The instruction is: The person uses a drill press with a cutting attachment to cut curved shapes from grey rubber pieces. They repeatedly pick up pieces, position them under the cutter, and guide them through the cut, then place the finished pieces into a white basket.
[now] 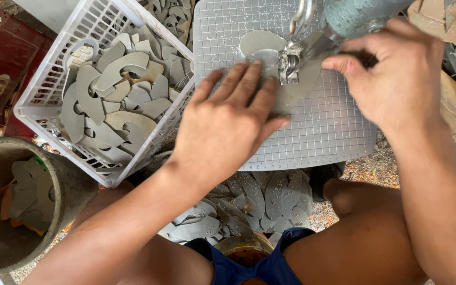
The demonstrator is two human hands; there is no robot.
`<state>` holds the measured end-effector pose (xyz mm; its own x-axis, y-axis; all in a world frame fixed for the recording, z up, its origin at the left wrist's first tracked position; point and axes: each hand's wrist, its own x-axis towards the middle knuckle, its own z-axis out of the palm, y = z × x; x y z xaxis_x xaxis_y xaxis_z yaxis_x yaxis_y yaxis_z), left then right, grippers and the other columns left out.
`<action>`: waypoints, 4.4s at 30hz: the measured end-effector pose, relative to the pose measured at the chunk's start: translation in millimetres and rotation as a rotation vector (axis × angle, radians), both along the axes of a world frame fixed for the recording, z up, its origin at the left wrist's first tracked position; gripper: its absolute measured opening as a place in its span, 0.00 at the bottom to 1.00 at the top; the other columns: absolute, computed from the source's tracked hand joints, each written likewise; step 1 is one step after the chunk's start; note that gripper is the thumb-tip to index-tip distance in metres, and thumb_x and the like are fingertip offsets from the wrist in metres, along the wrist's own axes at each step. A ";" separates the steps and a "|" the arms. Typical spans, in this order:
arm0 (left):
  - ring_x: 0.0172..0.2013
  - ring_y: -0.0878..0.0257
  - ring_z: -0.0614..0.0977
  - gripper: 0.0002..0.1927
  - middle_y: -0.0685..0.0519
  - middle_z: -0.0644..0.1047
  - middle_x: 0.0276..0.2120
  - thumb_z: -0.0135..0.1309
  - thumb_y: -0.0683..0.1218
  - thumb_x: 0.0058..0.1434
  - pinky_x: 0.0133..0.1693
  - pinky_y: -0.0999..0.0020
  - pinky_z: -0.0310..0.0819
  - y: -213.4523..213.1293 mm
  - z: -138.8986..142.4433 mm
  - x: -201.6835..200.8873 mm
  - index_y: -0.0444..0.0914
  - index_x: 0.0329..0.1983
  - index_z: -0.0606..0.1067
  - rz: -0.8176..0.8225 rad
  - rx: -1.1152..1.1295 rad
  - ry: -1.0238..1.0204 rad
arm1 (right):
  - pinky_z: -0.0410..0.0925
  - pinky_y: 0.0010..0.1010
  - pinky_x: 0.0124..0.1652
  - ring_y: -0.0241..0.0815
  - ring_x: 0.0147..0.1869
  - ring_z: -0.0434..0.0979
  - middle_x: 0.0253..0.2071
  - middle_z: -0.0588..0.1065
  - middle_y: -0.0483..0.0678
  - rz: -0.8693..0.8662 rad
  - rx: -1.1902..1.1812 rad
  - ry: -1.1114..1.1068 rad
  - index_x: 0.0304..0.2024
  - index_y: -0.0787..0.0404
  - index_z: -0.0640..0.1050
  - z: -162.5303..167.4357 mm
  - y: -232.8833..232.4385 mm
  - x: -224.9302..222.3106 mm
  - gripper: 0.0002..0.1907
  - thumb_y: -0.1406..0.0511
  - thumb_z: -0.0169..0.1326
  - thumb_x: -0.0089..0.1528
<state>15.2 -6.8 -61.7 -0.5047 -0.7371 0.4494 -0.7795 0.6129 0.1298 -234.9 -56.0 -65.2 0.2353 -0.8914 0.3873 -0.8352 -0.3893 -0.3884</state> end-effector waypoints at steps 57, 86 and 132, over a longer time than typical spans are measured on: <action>0.58 0.45 0.80 0.27 0.32 0.79 0.54 0.60 0.59 0.61 0.59 0.49 0.73 14.8 -4.2 -13.6 0.31 0.49 0.77 -0.020 -0.016 -0.065 | 0.62 0.53 0.67 0.59 0.66 0.72 0.58 0.75 0.61 0.246 -0.042 0.182 0.57 0.75 0.78 -8.1 31.8 23.9 0.17 0.67 0.54 0.70; 0.59 0.39 0.79 0.30 0.27 0.76 0.56 0.56 0.60 0.64 0.60 0.48 0.74 25.0 -15.3 -43.6 0.30 0.55 0.73 0.182 0.009 -0.026 | 0.66 0.51 0.64 0.64 0.66 0.73 0.55 0.77 0.64 0.202 -0.050 0.059 0.52 0.72 0.79 -0.9 31.6 24.4 0.11 0.69 0.54 0.70; 0.66 0.47 0.73 0.22 0.35 0.74 0.63 0.53 0.49 0.71 0.67 0.43 0.62 -10.3 -14.4 17.1 0.29 0.61 0.76 -0.058 0.019 -0.106 | 0.71 0.42 0.61 0.55 0.68 0.76 0.62 0.75 0.64 0.142 0.090 0.058 0.42 0.67 0.81 -0.7 49.6 34.7 0.15 0.63 0.67 0.61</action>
